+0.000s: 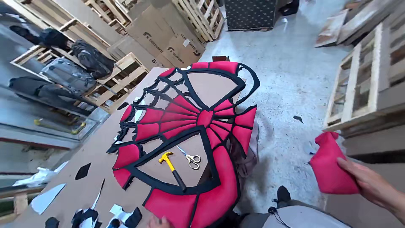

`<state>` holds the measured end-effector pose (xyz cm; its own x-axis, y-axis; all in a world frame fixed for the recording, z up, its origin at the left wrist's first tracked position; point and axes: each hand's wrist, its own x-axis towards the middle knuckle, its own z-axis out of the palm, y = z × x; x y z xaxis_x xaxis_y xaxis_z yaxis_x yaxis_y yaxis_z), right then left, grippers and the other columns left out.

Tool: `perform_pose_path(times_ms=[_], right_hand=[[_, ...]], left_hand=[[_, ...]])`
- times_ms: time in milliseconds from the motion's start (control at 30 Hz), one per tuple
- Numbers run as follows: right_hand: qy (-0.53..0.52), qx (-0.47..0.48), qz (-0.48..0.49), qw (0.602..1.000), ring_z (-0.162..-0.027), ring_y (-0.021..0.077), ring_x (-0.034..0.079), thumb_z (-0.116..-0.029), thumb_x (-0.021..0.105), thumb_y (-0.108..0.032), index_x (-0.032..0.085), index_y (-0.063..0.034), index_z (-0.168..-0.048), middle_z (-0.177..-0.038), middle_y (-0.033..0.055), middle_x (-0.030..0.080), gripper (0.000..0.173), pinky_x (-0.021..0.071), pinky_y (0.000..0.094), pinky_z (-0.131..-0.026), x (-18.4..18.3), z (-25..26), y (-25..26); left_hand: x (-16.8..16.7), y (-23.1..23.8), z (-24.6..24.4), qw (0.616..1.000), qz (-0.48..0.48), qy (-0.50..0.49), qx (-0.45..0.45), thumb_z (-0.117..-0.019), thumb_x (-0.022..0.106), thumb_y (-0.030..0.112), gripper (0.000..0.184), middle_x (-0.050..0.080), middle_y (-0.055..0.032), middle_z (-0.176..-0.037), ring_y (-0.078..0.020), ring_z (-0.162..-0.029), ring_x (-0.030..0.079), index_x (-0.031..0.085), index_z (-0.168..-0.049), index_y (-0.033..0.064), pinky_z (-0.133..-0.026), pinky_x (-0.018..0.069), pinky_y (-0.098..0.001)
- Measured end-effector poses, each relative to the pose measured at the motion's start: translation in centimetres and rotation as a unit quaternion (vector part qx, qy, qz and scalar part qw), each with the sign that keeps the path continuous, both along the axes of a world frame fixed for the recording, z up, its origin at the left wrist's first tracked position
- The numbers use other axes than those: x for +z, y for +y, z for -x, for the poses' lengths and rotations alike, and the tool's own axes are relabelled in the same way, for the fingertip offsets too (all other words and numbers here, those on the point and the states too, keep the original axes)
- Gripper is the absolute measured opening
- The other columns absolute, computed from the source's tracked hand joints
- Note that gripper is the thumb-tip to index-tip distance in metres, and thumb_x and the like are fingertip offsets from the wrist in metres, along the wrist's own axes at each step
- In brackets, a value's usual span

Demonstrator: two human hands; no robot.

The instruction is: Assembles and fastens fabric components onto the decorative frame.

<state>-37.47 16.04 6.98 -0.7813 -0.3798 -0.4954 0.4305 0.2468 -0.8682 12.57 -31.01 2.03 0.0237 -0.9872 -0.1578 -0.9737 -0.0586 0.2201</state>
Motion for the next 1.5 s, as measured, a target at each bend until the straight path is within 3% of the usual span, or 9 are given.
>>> perform_pose_path(times_ms=[67,133,300,367,533,867,1167,1400,1500], right_hand=[[-0.009,-0.017,-0.013,1.000,-0.080,0.0141,0.074,-0.1080,0.038,-0.050,0.065,-0.0118,-0.115,-0.089,0.0036,0.073,0.047,0.0632,0.0354,-0.070,-0.3,2.4,1.5],[-0.014,-0.018,-0.021,1.000,-0.079,0.0139,0.074,-0.1083,0.038,-0.051,0.065,-0.0119,-0.115,-0.089,0.0038,0.073,0.048,0.0633,0.0359,-0.070,-0.2,4.2,2.1],[0.026,0.006,0.002,1.000,-0.077,0.0095,0.073,-0.1060,0.046,-0.035,0.062,-0.0116,-0.118,-0.087,0.0003,0.073,0.031,0.0627,0.0298,-0.069,0.1,6.5,1.2],[0.026,0.003,0.009,1.000,-0.082,0.0086,0.073,-0.1042,0.050,-0.034,0.059,-0.0122,-0.123,-0.091,-0.0012,0.073,0.031,0.0626,0.0299,-0.074,0.0,5.7,0.6],[0.020,0.027,-0.003,0.999,-0.088,0.0058,0.072,-0.1044,0.051,-0.032,0.058,-0.0158,-0.119,-0.094,-0.0074,0.073,0.023,0.0612,0.0298,-0.083,0.7,1.8,-1.5],[0.034,0.041,-0.030,0.998,-0.085,0.0063,0.072,-0.1019,0.057,-0.031,0.060,-0.0150,-0.113,-0.091,-0.0077,0.074,0.020,0.0610,0.0306,-0.083,1.3,-2.5,-7.6],[0.020,0.065,-0.112,0.991,-0.083,0.0065,0.072,-0.1005,0.060,-0.025,0.060,-0.0126,-0.112,-0.089,-0.0073,0.074,0.017,0.0614,0.0307,-0.081,1.4,-3.9,-10.8],[0.035,0.141,-0.210,0.967,-0.084,0.0136,0.072,-0.0946,0.069,-0.033,0.059,-0.0062,-0.119,-0.094,0.0034,0.073,0.038,0.0618,0.0379,-0.079,0.1,-1.2,-15.2],[0.096,0.226,-0.230,0.942,-0.089,0.0216,0.074,-0.0855,0.073,-0.053,0.064,-0.0092,-0.125,-0.102,0.0089,0.074,0.060,0.0621,0.0472,-0.080,-1.7,3.2,-22.3]], left_hand=[[-0.9,1.1,5.1,0.998,0.021,0.038,-0.047,-0.0980,0.062,0.024,0.062,0.045,-0.0333,-0.150,-0.0494,-0.140,0.045,0.046,-0.151,-0.0028,-0.114,0.0382,-0.0644],[-1.1,1.5,9.3,0.998,0.014,0.034,-0.052,-0.0981,0.063,0.023,0.060,0.046,-0.0288,-0.152,-0.0453,-0.141,0.044,0.047,-0.152,0.0013,-0.114,0.0382,-0.0626],[-2.4,-2.4,14.8,0.999,-0.030,-0.026,-0.013,-0.0971,0.064,0.030,0.062,0.051,-0.0188,-0.150,-0.0362,-0.137,0.051,0.048,-0.152,0.0077,-0.108,0.0457,-0.0567],[-3.3,-4.7,15.4,0.997,-0.063,-0.049,-0.011,-0.0970,0.063,0.034,0.063,0.055,-0.0184,-0.147,-0.0358,-0.135,0.054,0.048,-0.152,0.0082,-0.106,0.0470,-0.0581],[-5.2,-9.2,16.0,0.994,-0.103,-0.043,-0.010,-0.0961,0.064,0.035,0.067,0.059,-0.0184,-0.141,-0.0346,-0.128,0.059,0.044,-0.154,0.0083,-0.104,0.0505,-0.0551],[-4.4,-12.6,14.7,0.990,-0.124,0.066,0.022,-0.0988,0.055,0.015,0.050,0.063,-0.0207,-0.135,-0.0369,-0.124,0.062,0.051,-0.148,0.0065,-0.103,0.0506,-0.0575],[-5.8,-13.9,13.1,0.988,-0.125,0.096,0.005,-0.1006,0.057,0.020,0.052,0.064,-0.0184,-0.135,-0.0341,-0.124,0.063,0.050,-0.151,0.0093,-0.105,0.0497,-0.0547],[-5.5,-14.1,13.5,0.981,-0.132,0.132,0.053,-0.1025,0.058,0.024,0.050,0.066,-0.0191,-0.132,-0.0363,-0.123,0.063,0.052,-0.150,0.0108,-0.106,0.0474,-0.0580],[-4.6,-13.6,13.8,0.969,-0.106,0.200,0.096,-0.1053,0.058,0.032,0.045,0.072,-0.0187,-0.116,-0.0347,-0.104,0.070,0.058,-0.146,0.0125,-0.094,0.0530,-0.0583]])
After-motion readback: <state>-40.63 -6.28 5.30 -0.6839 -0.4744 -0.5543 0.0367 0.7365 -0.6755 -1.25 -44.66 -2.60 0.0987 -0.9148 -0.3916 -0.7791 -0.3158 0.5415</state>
